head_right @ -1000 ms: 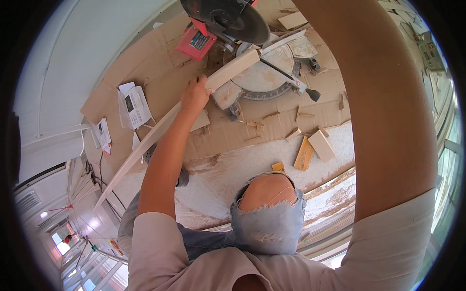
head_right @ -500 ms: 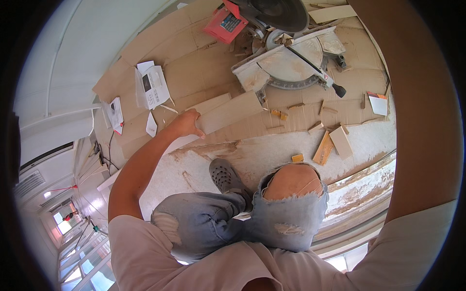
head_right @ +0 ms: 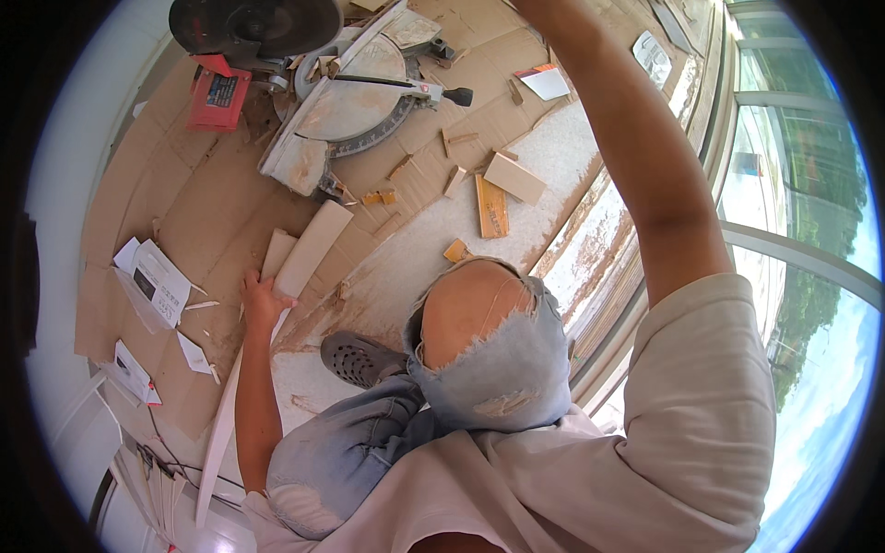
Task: The person uses a miter saw to cut small pieces of wooden trim. They then move to a wall and kneel to install the cut pieces into a groove along the base of a white door frame, fitting them by hand.
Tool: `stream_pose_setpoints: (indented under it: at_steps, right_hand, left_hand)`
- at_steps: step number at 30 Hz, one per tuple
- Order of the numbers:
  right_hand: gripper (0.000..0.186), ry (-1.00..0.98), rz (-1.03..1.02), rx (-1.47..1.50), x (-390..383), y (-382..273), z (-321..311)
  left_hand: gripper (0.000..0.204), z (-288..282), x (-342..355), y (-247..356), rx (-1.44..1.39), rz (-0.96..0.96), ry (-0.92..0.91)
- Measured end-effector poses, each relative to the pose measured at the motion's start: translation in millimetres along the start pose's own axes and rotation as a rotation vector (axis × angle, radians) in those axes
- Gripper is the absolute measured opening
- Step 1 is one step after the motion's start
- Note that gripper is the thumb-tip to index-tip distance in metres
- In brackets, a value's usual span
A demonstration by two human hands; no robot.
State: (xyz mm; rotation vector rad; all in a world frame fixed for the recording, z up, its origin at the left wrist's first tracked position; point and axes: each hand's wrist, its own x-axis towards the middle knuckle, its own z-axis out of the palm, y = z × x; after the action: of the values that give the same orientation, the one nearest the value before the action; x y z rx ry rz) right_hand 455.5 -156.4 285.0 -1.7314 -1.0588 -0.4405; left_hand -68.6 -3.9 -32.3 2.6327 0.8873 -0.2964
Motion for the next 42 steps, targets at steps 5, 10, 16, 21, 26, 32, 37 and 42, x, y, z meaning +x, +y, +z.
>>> stream_pose_setpoints:
  at_steps: [5,10,16,21,26,32,37,42]
  right_hand:
    - [0.039,-0.687,0.683,-0.663,-270,115,-102]
    - [0.06,-0.974,0.833,-0.72,-377,125,-114]
    - [0.061,-1.075,1.107,-0.685,-370,123,-98]
    - [0.056,-0.974,1.13,-0.622,-380,124,-116]
    - [0.05,-0.87,1.276,-0.62,-369,85,-178]
    - [0.053,-1.004,1.397,-0.554,-291,-17,-264]
    - [0.056,-1.087,1.55,-0.467,-209,-158,-316]
    - [0.056,-0.976,1.593,-0.336,-186,-280,-386]
  left_hand:
    - [0.048,6,-7,8,-0.033,0.004,0.012]
    - [0.046,4,-18,9,-0.016,0.02,0.052]
    - [0.044,3,-30,21,-0.01,-0.037,-0.034]
    - [0.047,-18,-40,18,-0.304,0.014,-0.143]
    - [0.052,-135,-54,29,-0.548,0.041,-0.362]
    - [0.051,-294,-92,33,-0.748,-0.326,-0.496]
    - [0.057,-428,-127,85,-0.764,-0.271,-0.531]
    - [0.05,-561,-192,215,-0.847,-0.164,-0.572]
